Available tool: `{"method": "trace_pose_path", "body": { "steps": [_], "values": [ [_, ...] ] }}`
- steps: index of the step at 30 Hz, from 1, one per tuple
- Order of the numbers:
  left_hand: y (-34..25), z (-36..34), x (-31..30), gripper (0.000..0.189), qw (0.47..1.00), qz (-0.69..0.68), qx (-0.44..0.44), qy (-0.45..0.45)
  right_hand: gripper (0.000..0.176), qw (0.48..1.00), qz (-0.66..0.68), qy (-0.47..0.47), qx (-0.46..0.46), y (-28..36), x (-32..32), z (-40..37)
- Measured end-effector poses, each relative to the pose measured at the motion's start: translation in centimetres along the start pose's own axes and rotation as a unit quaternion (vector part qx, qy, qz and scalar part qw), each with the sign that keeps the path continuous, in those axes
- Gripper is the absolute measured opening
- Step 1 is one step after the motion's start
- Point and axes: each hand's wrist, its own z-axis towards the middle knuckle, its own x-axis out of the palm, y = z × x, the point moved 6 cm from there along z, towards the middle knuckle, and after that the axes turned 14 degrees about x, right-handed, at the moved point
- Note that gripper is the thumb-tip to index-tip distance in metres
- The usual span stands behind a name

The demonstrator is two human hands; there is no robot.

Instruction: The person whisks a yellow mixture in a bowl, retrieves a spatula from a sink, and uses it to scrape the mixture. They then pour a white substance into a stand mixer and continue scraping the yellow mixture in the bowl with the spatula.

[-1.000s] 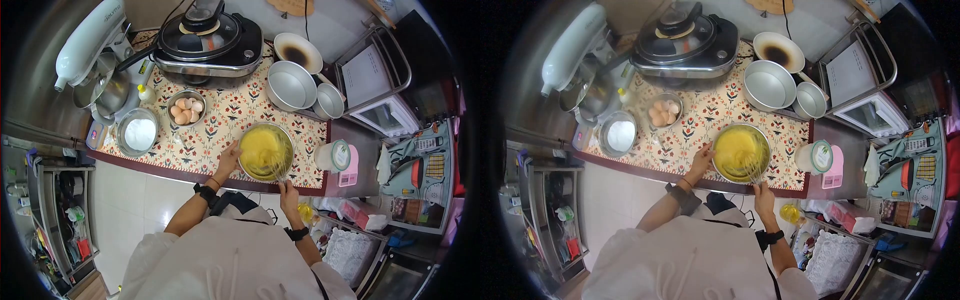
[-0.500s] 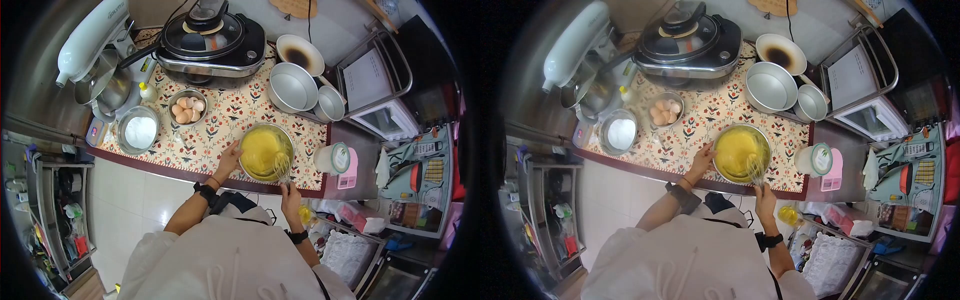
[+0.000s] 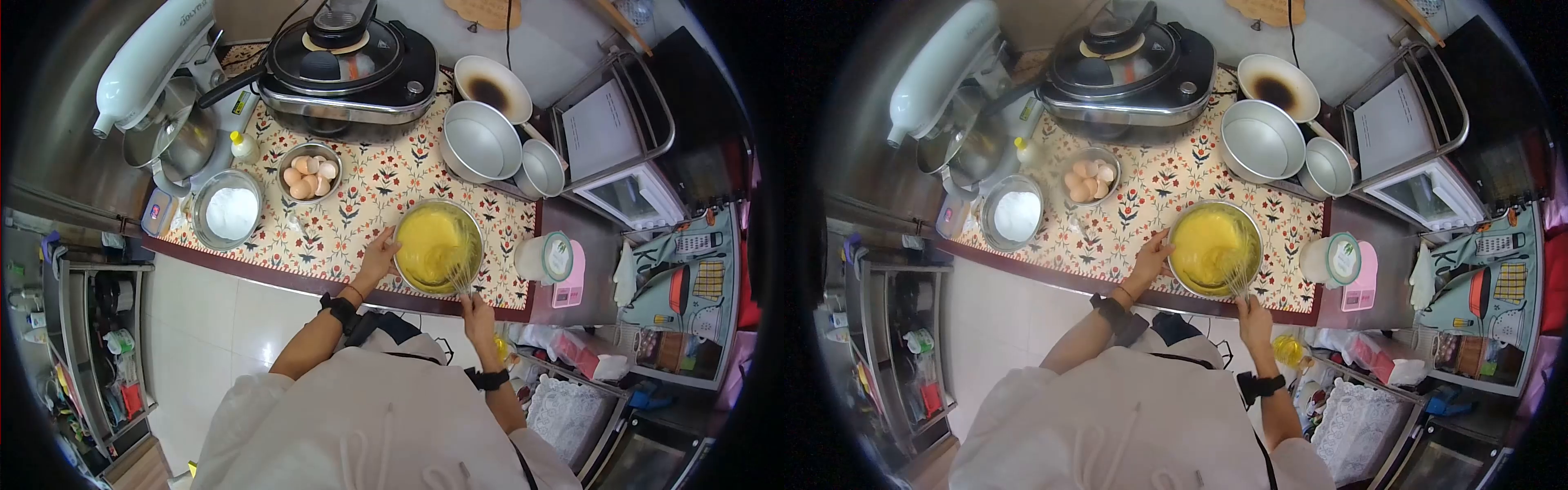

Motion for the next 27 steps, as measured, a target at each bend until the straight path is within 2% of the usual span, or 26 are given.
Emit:
{"method": "trace_pose_path", "body": {
  "steps": [6, 7, 9, 11, 14, 15, 18, 19, 20, 22, 25, 27],
  "values": [
    [-1.3, 0.1, 0.3, 0.046, 0.999, 0.032, 0.008, 0.012, 0.034, 0.989, -0.123, 0.017, -0.081, 6.1, -7.6, 2.9],
    [-1.4, -0.1, 0.2, 0.046, 0.999, 0.03, 0.015, 0.017, 0.024, 0.979, -0.18, 0.006, -0.095, 8.5, -9.0, 2.3],
    [-1.4, -0.1, 0.3, 0.044, 0.999, 0.016, 0.028, 0.007, 0.019, 0.939, -0.297, 0.045, -0.166, 8.7, -6.6, 2.6],
    [-1.3, 0.0, 0.4, 0.044, 0.999, 0.02, 0.031, 0.013, 0.016, 0.874, -0.413, 0.086, -0.241, 8.8, -3.4, 2.6],
    [-0.6, 0.2, 0.2, 0.045, 0.997, 0.061, 0.021, 0.031, 0.017, 0.912, -0.344, 0.06, -0.216, 9.2, -3.6, 7.2],
    [-0.3, 0.1, 0.1, 0.045, 0.996, 0.078, 0.02, 0.029, 0.014, 0.929, -0.326, 0.024, -0.173, 9.2, -4.4, 9.0],
    [-0.9, 0.3, 0.6, 0.043, 0.997, 0.072, 0.036, 0.018, 0.013, 0.913, -0.309, -0.026, -0.263, 8.2, -1.3, 6.3],
    [-1.2, 0.4, 0.7, 0.043, 0.997, 0.062, 0.043, 0.016, 0.013, 0.882, -0.374, 0.069, -0.279, 9.5, -0.9, 3.4],
    [-1.5, 0.7, 0.7, 0.043, 0.996, 0.068, 0.046, 0.017, 0.013, 0.872, -0.397, 0.112, -0.264, 10.2, -0.8, 1.7],
    [-1.4, 0.4, 0.6, 0.043, 0.995, 0.083, 0.043, 0.025, 0.01, 0.874, -0.359, 0.047, -0.324, 10.3, -2.2, 3.7],
    [-1.1, 0.8, 0.8, 0.043, 0.994, 0.085, 0.074, 0.016, 0.01, 0.918, -0.364, 0.047, -0.149, 10.2, -3.1, 10.5],
    [-0.9, 0.9, 0.6, 0.042, 0.986, 0.131, 0.1, 0.011, 0.013, 0.906, -0.356, 0.055, -0.223, 10.8, -0.7, 7.2]
  ]
}}
